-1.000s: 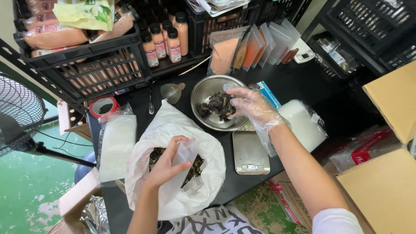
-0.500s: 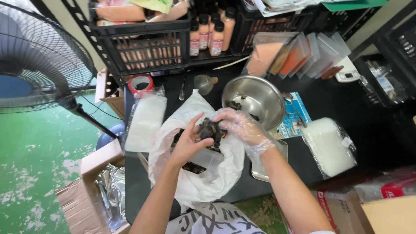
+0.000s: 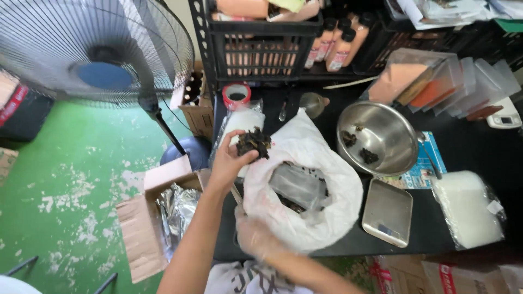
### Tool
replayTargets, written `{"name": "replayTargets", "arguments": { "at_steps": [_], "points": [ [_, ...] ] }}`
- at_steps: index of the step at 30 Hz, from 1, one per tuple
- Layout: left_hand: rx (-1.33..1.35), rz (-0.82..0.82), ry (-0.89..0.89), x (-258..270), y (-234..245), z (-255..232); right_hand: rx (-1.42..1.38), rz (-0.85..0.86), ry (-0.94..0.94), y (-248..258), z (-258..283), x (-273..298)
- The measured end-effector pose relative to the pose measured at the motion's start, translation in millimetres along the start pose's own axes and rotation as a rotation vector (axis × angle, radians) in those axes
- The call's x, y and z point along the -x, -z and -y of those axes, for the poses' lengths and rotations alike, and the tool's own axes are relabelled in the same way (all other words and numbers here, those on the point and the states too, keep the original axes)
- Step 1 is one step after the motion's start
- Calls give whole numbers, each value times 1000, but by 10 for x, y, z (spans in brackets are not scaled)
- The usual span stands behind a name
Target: Filling small plastic bags with dried food items, weighing them on a scale, and packing them into a shipping box.
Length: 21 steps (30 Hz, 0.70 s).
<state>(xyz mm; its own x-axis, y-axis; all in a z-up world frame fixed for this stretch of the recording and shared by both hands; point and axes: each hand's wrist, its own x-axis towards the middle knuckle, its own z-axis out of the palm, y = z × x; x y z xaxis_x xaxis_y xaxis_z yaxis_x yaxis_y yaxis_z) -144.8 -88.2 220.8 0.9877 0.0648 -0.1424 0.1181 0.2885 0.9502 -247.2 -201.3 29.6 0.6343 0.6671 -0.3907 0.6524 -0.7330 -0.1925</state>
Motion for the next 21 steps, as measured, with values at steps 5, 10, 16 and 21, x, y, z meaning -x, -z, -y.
{"name": "replayTargets", "arguments": {
  "at_steps": [5, 10, 16, 21],
  "points": [
    [45, 58, 148, 104, 99, -153, 312, -431, -429, -372, 271, -98],
    [91, 127, 222, 111, 46, -257, -236, -268, -443, 585, 351, 189],
    [291, 247, 138, 87, -219, -452, -1339, -282, -429, 995, 403, 987],
    [339, 411, -95, 124, -683, -769, -2755, -393, -606, 278, -316, 1255]
  ]
}}
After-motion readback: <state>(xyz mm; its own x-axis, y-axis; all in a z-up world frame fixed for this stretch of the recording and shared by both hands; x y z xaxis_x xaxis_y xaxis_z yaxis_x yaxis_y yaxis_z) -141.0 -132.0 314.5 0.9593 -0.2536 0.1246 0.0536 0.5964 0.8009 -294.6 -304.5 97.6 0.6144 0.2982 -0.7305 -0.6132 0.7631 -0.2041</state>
